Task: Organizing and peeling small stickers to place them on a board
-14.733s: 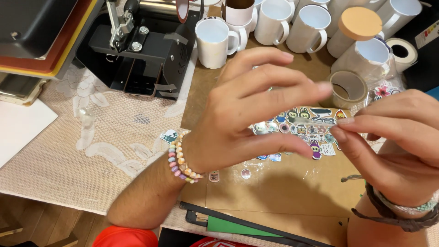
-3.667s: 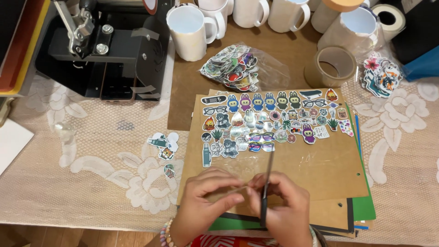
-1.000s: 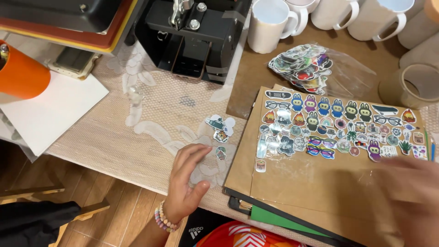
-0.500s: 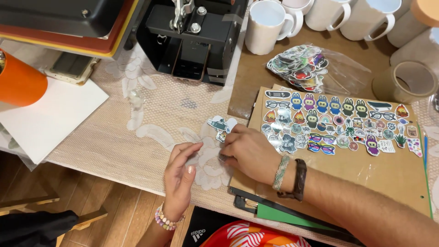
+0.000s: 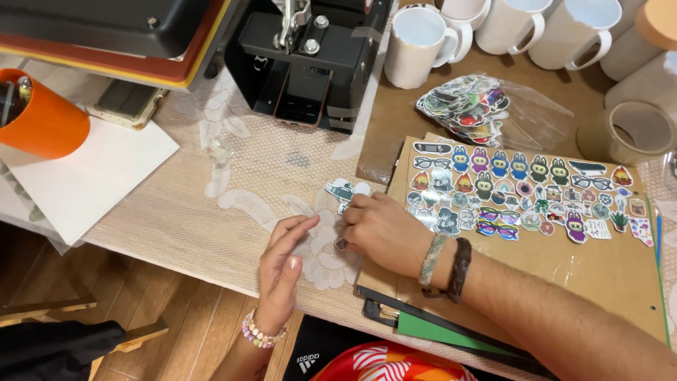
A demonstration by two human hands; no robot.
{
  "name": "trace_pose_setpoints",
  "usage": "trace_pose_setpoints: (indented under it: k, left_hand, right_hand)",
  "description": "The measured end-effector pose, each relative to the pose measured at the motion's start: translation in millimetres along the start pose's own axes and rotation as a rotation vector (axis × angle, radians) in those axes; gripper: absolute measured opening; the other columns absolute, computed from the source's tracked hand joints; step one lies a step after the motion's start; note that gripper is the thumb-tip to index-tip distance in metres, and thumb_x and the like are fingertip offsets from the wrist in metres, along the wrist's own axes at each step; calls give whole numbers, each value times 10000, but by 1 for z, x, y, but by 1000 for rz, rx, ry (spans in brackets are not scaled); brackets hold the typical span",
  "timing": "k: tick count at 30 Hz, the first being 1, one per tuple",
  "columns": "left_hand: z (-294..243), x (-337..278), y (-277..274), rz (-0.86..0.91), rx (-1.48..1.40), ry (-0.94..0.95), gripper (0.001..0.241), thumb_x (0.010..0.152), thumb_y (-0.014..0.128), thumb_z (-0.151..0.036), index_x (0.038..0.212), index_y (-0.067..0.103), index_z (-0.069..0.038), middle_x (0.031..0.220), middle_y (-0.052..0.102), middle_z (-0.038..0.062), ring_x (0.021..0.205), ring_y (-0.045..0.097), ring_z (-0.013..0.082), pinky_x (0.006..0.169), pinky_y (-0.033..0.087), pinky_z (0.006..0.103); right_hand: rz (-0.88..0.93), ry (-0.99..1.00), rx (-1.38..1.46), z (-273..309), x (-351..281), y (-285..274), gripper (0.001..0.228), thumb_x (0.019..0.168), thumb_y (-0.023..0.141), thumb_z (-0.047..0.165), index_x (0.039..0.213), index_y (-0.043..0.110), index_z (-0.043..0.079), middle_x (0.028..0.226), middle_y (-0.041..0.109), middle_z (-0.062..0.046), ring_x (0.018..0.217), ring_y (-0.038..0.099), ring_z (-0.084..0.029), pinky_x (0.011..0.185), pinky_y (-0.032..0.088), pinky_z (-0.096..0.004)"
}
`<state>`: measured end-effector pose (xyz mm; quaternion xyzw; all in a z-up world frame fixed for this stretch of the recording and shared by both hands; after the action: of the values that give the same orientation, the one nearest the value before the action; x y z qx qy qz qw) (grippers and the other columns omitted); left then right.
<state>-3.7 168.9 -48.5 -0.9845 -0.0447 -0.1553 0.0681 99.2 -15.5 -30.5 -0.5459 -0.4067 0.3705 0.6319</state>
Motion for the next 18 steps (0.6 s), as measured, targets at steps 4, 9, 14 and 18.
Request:
trace_pose_setpoints:
  k: [4, 9, 14, 18]
  left_hand:
    - [-1, -1, 1, -13, 3, -2, 737, 977, 404, -643, 1337, 618, -36, 1265, 547, 125, 1212, 537, 228, 1019, 439, 359]
    - [3, -4, 3, -2, 5, 8, 742, 975, 404, -651, 1325, 618, -33, 1283, 545, 133, 1226, 540, 234, 1007, 462, 365]
    - [1, -6, 20, 23, 75, 314, 690, 1015, 389, -647, 1279, 581, -39, 1255, 591, 154, 1207, 567, 268, 1079, 526, 469]
    - [-52, -3, 37, 120, 223, 481, 774, 1034, 292, -725, 1210, 658, -66, 1179, 625, 161, 1135, 594, 324, 1046, 478, 540]
  right_hand:
    - [-33, 67, 114, 2, 1, 2, 86, 848, 731, 272, 837, 743, 188, 840, 699, 15, 860, 586, -254, 723, 467, -429]
    - [-40, 304, 529, 3, -11, -16, 29, 849, 780, 230, 852, 799, 208, 809, 790, 58, 758, 729, -129, 785, 548, -343]
    - [-634, 20, 206, 21, -64, -62, 122, 984, 596, 173, 1017, 693, 106, 928, 712, -62, 720, 651, -240, 621, 509, -353]
    - [-641, -49, 2, 36, -110, -105, 231, 995, 500, 123, 990, 717, 43, 951, 739, -94, 810, 709, -234, 716, 564, -336]
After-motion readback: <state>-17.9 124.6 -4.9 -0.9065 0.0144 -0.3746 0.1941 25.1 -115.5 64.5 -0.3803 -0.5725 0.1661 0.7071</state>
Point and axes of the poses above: each hand's wrist, its own x-axis towards the middle knuckle, its own y-axis out of the palm, z = x × y, the point moved 1 cm from there along x, towards the middle knuckle
